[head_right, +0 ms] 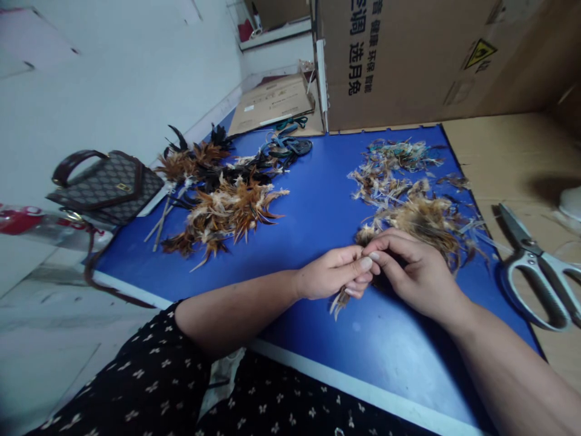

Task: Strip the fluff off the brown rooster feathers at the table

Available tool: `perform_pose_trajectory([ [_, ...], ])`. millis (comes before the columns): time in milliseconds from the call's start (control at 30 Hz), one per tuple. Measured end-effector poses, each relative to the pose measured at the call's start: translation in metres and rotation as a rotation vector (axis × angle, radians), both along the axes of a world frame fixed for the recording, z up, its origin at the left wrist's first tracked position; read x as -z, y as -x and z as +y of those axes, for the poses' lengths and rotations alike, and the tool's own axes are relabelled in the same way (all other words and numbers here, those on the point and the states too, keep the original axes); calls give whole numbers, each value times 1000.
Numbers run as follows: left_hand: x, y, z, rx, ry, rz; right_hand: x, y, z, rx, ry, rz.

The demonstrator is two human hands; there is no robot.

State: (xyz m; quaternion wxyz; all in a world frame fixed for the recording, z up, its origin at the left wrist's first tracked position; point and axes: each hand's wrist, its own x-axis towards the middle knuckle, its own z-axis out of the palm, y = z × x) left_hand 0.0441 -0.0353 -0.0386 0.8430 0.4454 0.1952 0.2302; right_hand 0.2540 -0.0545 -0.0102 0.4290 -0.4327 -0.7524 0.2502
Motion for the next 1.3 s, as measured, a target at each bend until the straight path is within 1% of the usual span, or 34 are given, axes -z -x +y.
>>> perform_pose_trajectory([
  [100,-2,0,-1,-40,-14,-19,1,1,1,46,-21,-42],
  [233,-1,-1,1,-50,10,-45,3,-1,0,95,-1,-55],
  [400,-1,-2,0,-99,-17,57,4,0,-2,107,75,-39],
  [567,1,-2,0,-151,-18,61,7,-1,-3,99,130,8],
  [733,2,0,1,-176,-48,98,11,-2,-4,181,115,-2],
  [867,1,0,1,-178,-68,114,13,-3,-5,249,150,-27],
  [1000,1,1,2,-171,-73,90,12,1,-7,246,193,58],
  [1133,2,3,2,-147,-105,134,7,7,-8,180,230,212],
  [1200,3,4,1,-140,-121,148,5,8,-9,178,204,200],
  [1300,4,4,1,-138,-105,139,6,6,-8,194,134,113],
])
